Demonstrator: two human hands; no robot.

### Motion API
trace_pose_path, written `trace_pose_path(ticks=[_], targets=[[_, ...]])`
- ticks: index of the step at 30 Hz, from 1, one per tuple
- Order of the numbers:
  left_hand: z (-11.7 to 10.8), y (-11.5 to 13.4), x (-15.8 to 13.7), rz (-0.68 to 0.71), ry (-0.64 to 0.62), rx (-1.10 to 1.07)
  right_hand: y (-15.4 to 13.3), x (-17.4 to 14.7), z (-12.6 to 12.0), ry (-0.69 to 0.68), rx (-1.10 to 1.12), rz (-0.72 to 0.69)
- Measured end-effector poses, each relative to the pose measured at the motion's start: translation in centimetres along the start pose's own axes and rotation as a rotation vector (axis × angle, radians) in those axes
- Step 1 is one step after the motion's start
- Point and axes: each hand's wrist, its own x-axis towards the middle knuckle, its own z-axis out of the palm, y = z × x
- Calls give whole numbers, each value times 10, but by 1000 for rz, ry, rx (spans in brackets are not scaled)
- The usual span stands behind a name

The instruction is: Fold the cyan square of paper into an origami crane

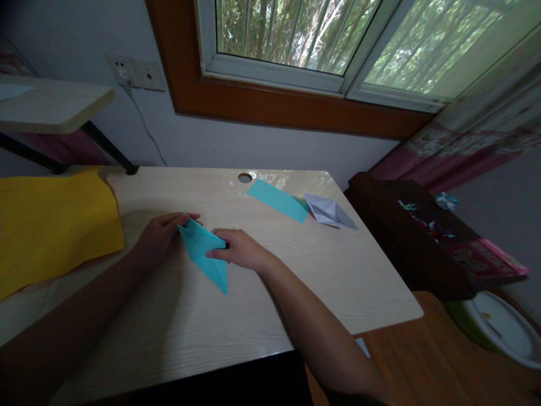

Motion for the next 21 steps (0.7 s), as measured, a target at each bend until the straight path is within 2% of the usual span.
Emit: trace_pose_path(ticks=[11,17,19,21], targets=[[0,-7,2,11,-34,-22,9,2,4,115,105,-16],[5,-4,2,-4,-111,-197,13,4,4,183,196,52],[5,0,2,-11,-156,-146,14,4,4,219,212,47],[5,5,1,-20,-200,4,15,5,4,261,215,41]])
